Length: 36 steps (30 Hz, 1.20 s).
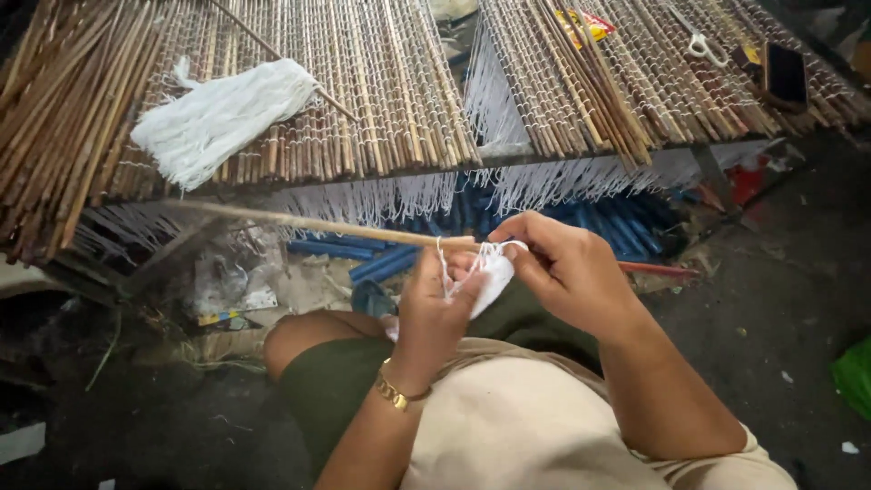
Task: Tying multiple white strings onto a thin wooden stick at regular intervals
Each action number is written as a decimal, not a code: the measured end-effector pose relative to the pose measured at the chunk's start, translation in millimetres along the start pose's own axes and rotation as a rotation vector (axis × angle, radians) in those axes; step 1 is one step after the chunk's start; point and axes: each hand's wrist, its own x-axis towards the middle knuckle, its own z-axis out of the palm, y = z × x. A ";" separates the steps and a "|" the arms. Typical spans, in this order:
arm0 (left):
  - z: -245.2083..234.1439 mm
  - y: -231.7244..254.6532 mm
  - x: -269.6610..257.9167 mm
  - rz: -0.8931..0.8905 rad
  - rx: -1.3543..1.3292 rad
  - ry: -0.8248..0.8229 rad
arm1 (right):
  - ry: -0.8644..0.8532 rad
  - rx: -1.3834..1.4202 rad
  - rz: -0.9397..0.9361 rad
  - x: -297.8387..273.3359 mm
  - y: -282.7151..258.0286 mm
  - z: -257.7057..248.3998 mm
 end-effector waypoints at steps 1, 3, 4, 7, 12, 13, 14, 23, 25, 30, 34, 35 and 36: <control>0.5 -4.2 2.1 0.000 0.001 -0.002 | 0.002 0.001 0.002 0.0 2.0 0.9; 0.2 -13.0 6.2 0.260 0.189 0.037 | -0.003 0.015 -0.017 0.7 5.4 3.8; -2.9 -6.1 5.6 0.260 0.192 0.037 | -0.002 0.017 -0.017 0.7 4.7 3.1; -6.2 0.0 4.8 0.196 0.098 0.109 | 0.036 -0.030 0.005 1.2 7.5 1.1; -0.8 -66.4 7.8 -0.053 -0.525 0.272 | 0.024 -0.036 0.037 3.1 7.5 0.1; -0.4 -40.8 7.3 -0.058 -0.525 0.276 | 0.019 -0.035 0.039 2.1 7.0 3.1; -0.3 -15.1 7.0 0.022 -0.295 0.156 | 0.012 -0.053 0.032 1.1 6.2 6.2; 8.8 7.7 -0.9 0.018 -0.171 0.229 | 0.028 -0.079 0.039 0.5 7.7 6.9; 16.6 0.7 -2.9 0.039 -0.127 0.202 | 0.016 -0.066 0.032 0.9 5.9 8.5; 4.9 -2.2 0.7 0.136 -0.017 0.009 | 0.019 -0.032 0.013 3.1 3.2 8.5; -1.8 -3.0 3.4 0.207 -0.025 -0.007 | 0.047 -0.079 -0.007 2.1 1.3 12.3; -3.5 -13.5 3.0 0.162 -0.023 0.033 | 0.052 -0.119 -0.012 0.8 4.2 13.8; -5.1 -23.9 2.6 0.116 -0.020 0.074 | 0.057 -0.159 -0.017 -0.6 7.2 15.1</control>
